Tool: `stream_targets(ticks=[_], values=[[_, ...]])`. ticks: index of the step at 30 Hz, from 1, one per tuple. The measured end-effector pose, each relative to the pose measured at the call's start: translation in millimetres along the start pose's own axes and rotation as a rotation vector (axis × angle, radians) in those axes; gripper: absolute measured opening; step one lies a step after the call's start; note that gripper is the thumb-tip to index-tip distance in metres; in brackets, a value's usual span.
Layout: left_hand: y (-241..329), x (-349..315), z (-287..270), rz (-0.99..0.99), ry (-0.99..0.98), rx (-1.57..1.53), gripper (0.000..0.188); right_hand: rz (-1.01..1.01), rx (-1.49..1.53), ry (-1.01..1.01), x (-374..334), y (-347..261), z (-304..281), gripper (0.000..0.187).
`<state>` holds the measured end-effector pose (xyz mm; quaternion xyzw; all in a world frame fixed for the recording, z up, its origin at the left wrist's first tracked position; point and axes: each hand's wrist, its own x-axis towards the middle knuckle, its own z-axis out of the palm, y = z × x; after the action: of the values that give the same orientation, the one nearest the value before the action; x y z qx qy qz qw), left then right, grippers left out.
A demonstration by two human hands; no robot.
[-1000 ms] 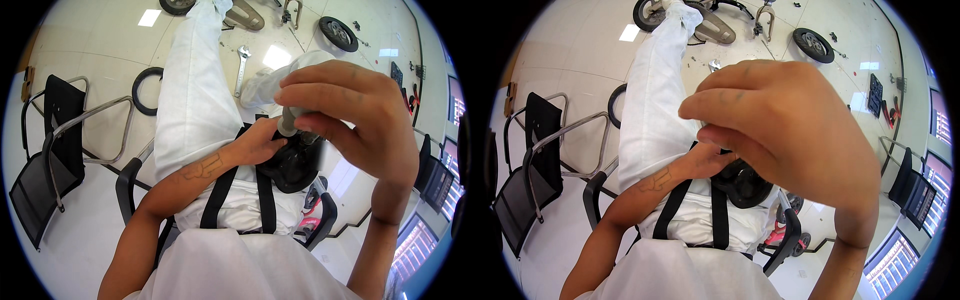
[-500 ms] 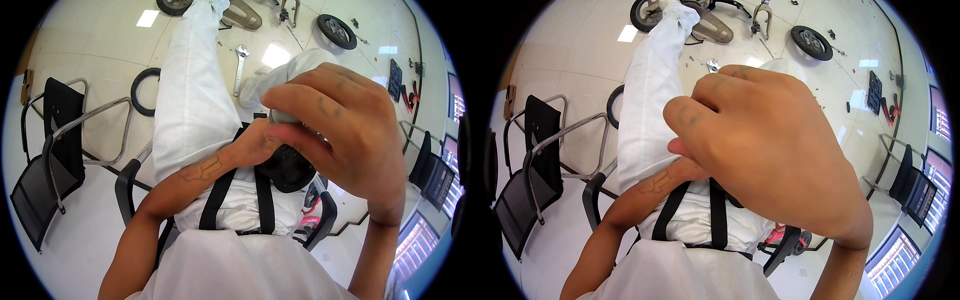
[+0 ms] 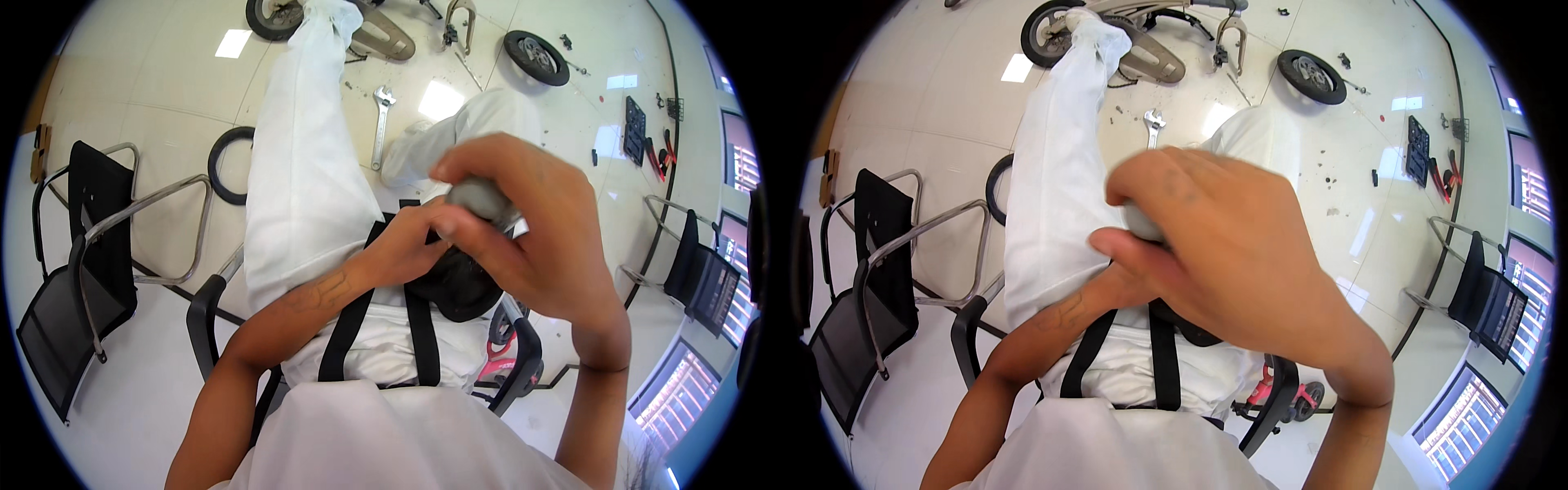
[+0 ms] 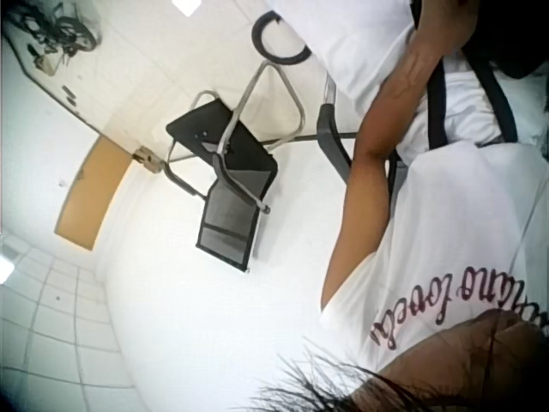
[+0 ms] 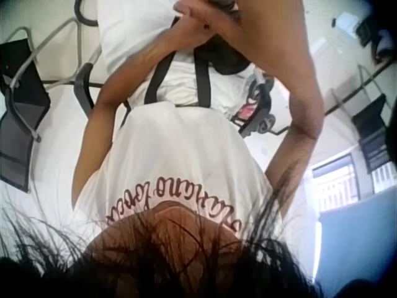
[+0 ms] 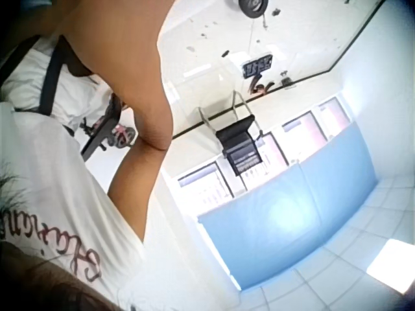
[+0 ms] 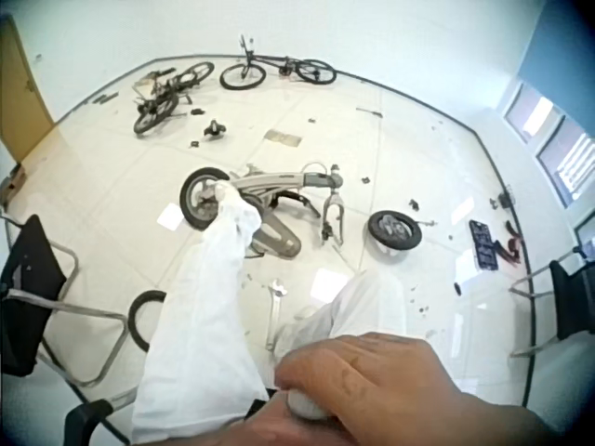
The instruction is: The person assembles a scooter seat by inserting a metal post into the seat base and tightening it with a screwdriver. The person then inserts a grey plastic cap onto the post and secures it.
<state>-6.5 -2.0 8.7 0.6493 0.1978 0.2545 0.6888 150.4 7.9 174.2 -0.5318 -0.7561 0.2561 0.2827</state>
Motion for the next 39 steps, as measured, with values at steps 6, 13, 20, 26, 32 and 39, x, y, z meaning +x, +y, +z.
stream_targets(ticks=[6, 13, 20, 26, 32, 39], values=[[6.5, 2.6, 6.2, -0.271, 0.014, -0.144, 0.065, -0.073, 0.335, 0.420, -28.4, 13.6, -50.7, 0.024], [-17.4, 3.3, 3.1, -0.347, -0.026, -0.519, 0.054, -0.189, 0.510, 0.884, -74.7, 44.0, -124.2, 0.028], [-23.4, 11.4, 4.2, -0.366, -0.120, -0.515, 0.059, 0.189, -0.166, 0.527, -77.6, 30.2, -81.8, 0.072], [-17.7, 11.0, -1.2, -0.320, -0.175, -0.581, 0.075, 0.353, -0.103, 0.211, -67.9, 36.2, -25.4, 0.049], [3.4, 57.2, -94.3, -0.151, 0.208, 0.173, 0.055, 0.647, -0.171, -0.070, -42.0, 4.3, -37.5, 0.033], [6.3, 12.4, -347.5, 0.003, 1.528, -0.405, 0.027, 0.583, -0.370, 0.015, -49.9, 6.7, -42.3, 0.033]])
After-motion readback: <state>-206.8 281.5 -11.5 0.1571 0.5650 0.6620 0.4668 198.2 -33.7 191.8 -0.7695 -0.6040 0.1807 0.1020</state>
